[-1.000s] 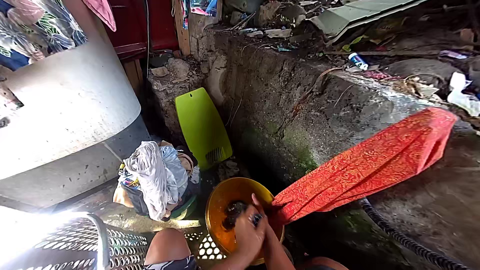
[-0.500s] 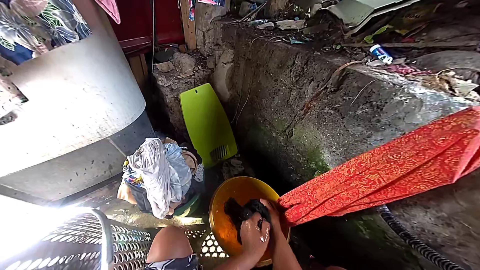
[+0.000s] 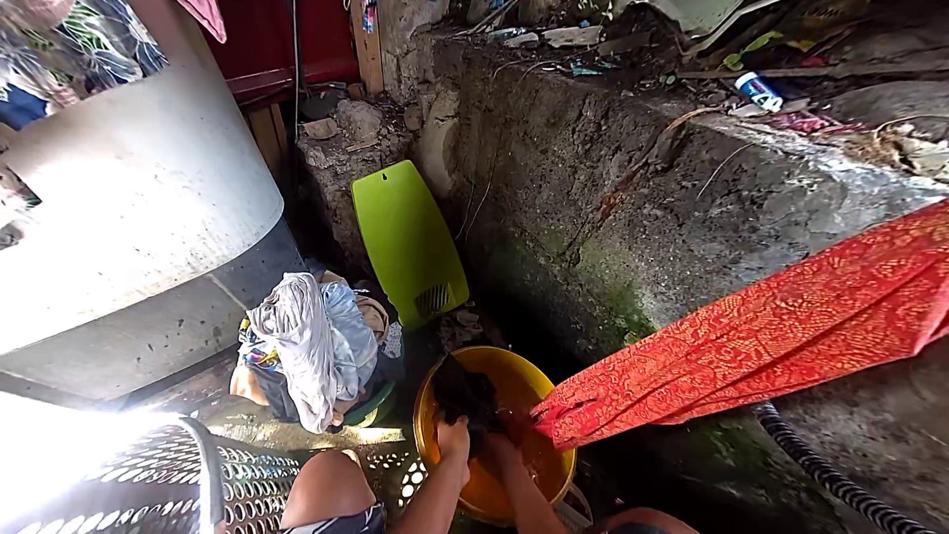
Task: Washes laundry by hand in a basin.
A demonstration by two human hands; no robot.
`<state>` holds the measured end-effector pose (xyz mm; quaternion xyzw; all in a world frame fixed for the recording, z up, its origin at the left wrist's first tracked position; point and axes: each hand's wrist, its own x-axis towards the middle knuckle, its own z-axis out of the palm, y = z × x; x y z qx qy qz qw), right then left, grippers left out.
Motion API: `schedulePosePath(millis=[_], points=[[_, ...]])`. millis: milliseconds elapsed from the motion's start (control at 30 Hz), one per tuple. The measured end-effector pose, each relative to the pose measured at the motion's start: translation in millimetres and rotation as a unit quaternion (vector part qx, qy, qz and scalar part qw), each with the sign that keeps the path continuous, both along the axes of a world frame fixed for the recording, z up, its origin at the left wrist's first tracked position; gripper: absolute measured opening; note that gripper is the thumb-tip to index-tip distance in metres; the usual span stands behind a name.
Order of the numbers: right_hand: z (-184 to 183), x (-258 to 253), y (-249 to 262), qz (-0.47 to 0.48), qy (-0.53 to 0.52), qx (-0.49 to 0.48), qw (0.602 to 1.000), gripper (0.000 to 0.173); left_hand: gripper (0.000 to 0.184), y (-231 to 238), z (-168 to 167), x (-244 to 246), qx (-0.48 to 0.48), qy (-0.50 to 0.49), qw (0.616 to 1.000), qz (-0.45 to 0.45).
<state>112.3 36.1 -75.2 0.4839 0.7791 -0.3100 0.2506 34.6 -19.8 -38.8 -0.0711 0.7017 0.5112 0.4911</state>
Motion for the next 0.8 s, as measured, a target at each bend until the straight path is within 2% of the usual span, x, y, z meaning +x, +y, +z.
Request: schedulePosePath(millis=[67,133,167,233,300,367,433,467,500,533,567,600,667,733,767,800], points=[[-9,14,-14,-0.034,0.026,-0.030,0.999,0.050,0.069,-1,4,-4,-0.027,0.072,0.994,-0.074],[-19,13,-13,-0.048,0.034,-0.023,0.998,0.053,0.064,-1,8,-10,-0.045,0.118,0.983,-0.133],[-8,4,-6,-0.034,0.027,-0.025,0.999,0.055,0.059,-1,9,-13,-0.048,0.126,0.978,-0.157],[48,-16,13,-0.021,0.071,-0.024,0.997,0.046,0.047,1,7,-20,-0.041,0.143,0.972,-0.183],[125,-20,22,-0.005,0.228,-0.009,0.974,0.024,0.043,1,1,-26,-0.009,0.129,0.979,-0.156],[190,-7,20,0.002,0.396,0.026,0.918,0.016,0.042,-2,-3,-28,0.051,0.035,0.996,-0.057],[204,5,17,-0.082,0.584,0.070,0.805,0.005,0.045,-2,-6,-28,0.086,-0.035,0.996,0.008],[194,5,18,-0.173,0.650,0.053,0.738,0.009,0.047,-2,-3,-27,0.102,-0.058,0.993,0.024],[175,3,19,-0.287,0.671,0.029,0.683,0.013,0.048,-1,3,-25,0.120,-0.074,0.989,0.034],[151,2,22,-0.380,0.654,-0.005,0.654,0.019,0.046,0,15,-21,0.147,-0.080,0.985,0.035],[124,1,24,-0.447,0.627,-0.056,0.635,0.035,0.042,1,28,-14,0.173,-0.058,0.983,0.038],[102,-1,23,-0.483,0.597,-0.109,0.631,0.045,0.039,2,39,-6,0.208,-0.009,0.978,0.026],[82,-12,12,-0.491,0.562,-0.143,0.651,0.040,0.038,-2,61,15,0.247,0.178,0.950,-0.066],[108,-9,-18,-0.429,0.545,-0.099,0.713,0.039,0.038,-17,79,37,0.190,0.365,0.885,-0.216],[127,-6,-25,-0.398,0.502,-0.081,0.763,0.041,0.034,-23,79,46,0.172,0.435,0.850,-0.243],[153,-3,-24,-0.361,0.434,-0.103,0.819,0.040,0.030,-23,71,50,0.167,0.488,0.825,-0.232]])
